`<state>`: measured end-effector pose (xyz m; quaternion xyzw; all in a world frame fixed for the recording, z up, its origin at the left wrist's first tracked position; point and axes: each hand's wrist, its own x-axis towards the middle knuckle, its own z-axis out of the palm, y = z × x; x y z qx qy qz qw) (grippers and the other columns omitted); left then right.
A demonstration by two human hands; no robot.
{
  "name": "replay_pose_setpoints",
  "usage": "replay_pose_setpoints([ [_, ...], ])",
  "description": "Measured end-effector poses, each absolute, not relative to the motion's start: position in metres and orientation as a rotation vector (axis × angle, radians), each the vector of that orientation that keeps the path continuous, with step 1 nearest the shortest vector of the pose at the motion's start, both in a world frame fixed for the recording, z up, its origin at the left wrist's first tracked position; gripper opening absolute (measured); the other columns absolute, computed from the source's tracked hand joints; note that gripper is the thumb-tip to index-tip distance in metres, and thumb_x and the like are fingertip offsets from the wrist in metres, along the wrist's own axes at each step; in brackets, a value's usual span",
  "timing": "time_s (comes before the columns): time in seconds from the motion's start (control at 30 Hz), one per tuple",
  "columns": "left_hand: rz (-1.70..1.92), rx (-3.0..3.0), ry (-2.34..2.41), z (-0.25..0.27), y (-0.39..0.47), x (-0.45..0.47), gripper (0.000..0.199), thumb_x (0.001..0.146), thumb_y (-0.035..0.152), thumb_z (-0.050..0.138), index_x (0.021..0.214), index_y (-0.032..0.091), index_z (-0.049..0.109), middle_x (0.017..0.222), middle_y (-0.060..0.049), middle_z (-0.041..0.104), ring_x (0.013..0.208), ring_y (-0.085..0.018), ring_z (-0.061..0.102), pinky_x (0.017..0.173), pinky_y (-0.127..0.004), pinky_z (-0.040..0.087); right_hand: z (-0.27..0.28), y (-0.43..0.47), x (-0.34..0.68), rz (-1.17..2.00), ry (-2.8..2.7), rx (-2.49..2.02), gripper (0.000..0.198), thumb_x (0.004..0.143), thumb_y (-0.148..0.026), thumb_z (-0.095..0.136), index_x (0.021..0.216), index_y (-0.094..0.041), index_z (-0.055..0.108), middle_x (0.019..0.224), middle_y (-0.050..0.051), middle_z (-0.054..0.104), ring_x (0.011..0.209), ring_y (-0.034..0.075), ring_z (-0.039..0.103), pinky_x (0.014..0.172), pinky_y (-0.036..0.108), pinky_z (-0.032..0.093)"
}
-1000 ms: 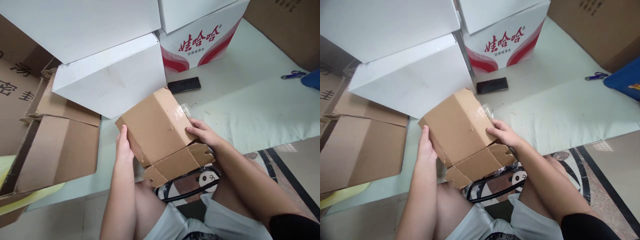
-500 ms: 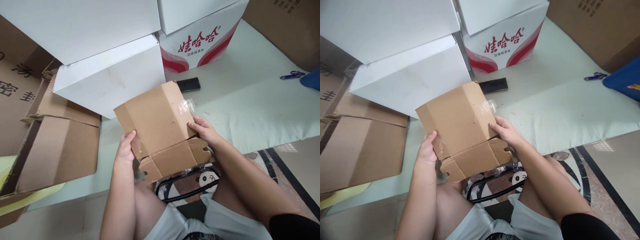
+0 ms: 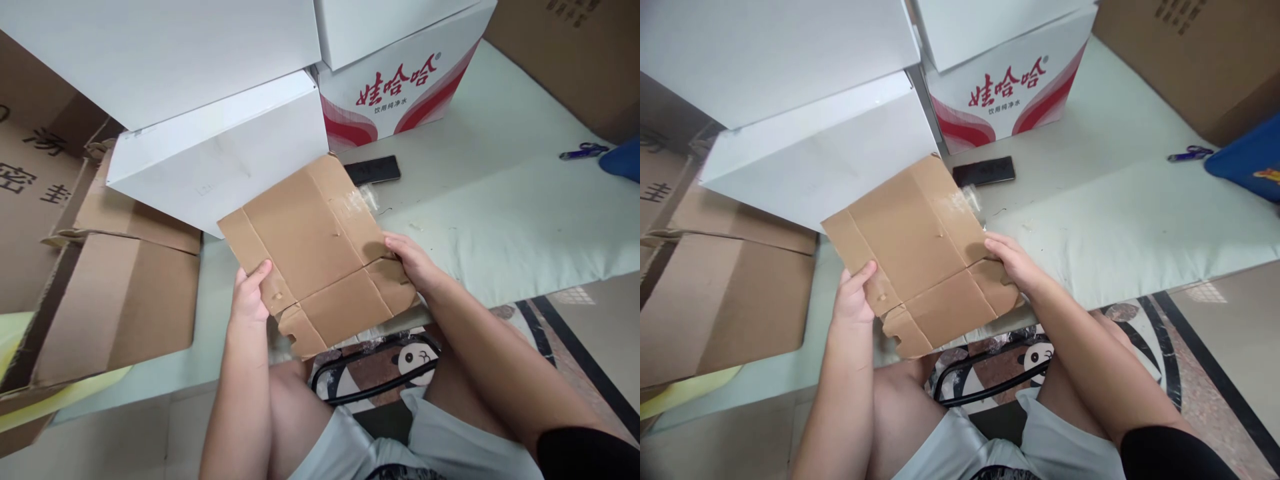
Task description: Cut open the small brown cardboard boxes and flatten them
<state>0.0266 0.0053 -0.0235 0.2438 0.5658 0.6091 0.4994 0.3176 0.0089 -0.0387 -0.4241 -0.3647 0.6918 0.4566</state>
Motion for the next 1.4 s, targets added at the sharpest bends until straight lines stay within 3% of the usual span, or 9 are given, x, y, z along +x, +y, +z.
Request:
replay_pose_setpoints([
  [0.2,1.602,0.565,1.366,-0.025,0.009,0.023,0.052,0.039,0.032,0.101,0.082,0.019,0.074,0.088,-0.005,0.081,0.08,-0.021,0.076,0.077,-0.031,0.061,-0.039,0.01,0.323,1.814,-0.932,-0.919,0.049,0.074,-0.064,0.079,0.098,-0.022,0.077,0.1,0.006,0.081,0.09,0.024,0.076,0.077,0.031,0.056],
  [0.43,1.707,0.505,1.348,-0.037,0.014,0.018,0.044,0.047,0.026,0.096,0.087,0.021,0.077,0.089,0.0,0.08,0.081,-0.018,0.075,0.077,-0.03,0.061,-0.044,0.011,0.331,1.904,-0.938,-0.713,0.068,0.071,-0.074,0.075,0.115,-0.023,0.074,0.114,0.009,0.079,0.103,0.028,0.074,0.085,0.038,0.058],
  [0.57,1.74,0.514,1.315,-0.04,0.015,0.017,0.04,0.052,0.026,0.094,0.088,0.021,0.077,0.09,-0.001,0.08,0.084,-0.02,0.075,0.08,-0.032,0.061,-0.05,0.008,0.334,1.908,-0.953,-0.621,0.068,0.068,-0.064,0.084,0.122,-0.025,0.071,0.118,0.008,0.077,0.106,0.025,0.074,0.088,0.034,0.058],
  [0.7,1.791,0.554,1.268,-0.04,0.015,0.014,0.039,0.056,0.034,0.095,0.088,0.023,0.076,0.095,-0.002,0.081,0.094,-0.022,0.075,0.089,-0.033,0.061,-0.056,0.005,0.333,2.021,-1.003,-0.498,0.081,0.065,-0.066,0.086,0.133,-0.028,0.065,0.129,0.01,0.073,0.124,0.03,0.068,0.096,0.042,0.057],
  [0.77,1.807,0.567,1.251,-0.04,0.015,0.013,0.042,0.057,0.04,0.096,0.09,0.023,0.076,0.101,-0.003,0.081,0.103,-0.024,0.075,0.094,-0.035,0.06,-0.06,0.006,0.33,2.067,-1.076,-0.448,0.081,0.065,-0.061,0.089,0.134,-0.029,0.063,0.131,0.01,0.072,0.124,0.028,0.067,0.098,0.043,0.057],
  [0.9,1.794,0.594,1.184,-0.038,0.012,0.015,0.051,0.06,0.053,0.096,0.096,0.024,0.076,0.118,-0.005,0.079,0.124,-0.029,0.068,0.105,-0.04,0.056,-0.065,0.008,0.319,2.064,-1.193,-0.435,0.061,0.073,-0.047,0.091,0.125,-0.026,0.067,0.123,0.008,0.075,0.105,0.019,0.073,0.092,0.034,0.059],
  [1.07,1.653,0.662,1.076,-0.029,0.004,0.023,0.058,0.061,0.06,0.094,0.102,0.024,0.077,0.132,-0.009,0.074,0.138,-0.032,0.059,0.112,-0.042,0.051,-0.062,0.004,0.315,1.851,-1.284,-0.725,0.044,0.077,-0.056,0.085,0.104,-0.022,0.074,0.101,0.006,0.079,0.091,0.019,0.074,0.089,0.036,0.063],
  [1.27,1.56,0.619,1.048,-0.024,0.002,0.03,0.051,0.061,0.053,0.095,0.1,0.026,0.076,0.123,-0.007,0.076,0.127,-0.03,0.065,0.107,-0.042,0.053,-0.06,-0.01,0.315,1.59,-1.341,-1.023,0.05,0.079,-0.071,0.076,0.09,-0.021,0.074,0.085,0.007,0.078,0.074,0.023,0.074,0.071,0.041,0.067],
  [1.4,1.537,0.501,0.95,-0.02,0.005,0.029,0.041,0.061,0.041,0.089,0.097,0.027,0.074,0.106,-0.003,0.076,0.101,-0.024,0.07,0.089,-0.038,0.059,-0.06,-0.013,0.32,1.365,-1.236,-1.119,0.05,0.08,-0.069,0.075,0.096,-0.022,0.074,0.089,0.009,0.078,0.091,0.03,0.076,0.086,0.049,0.066],
])
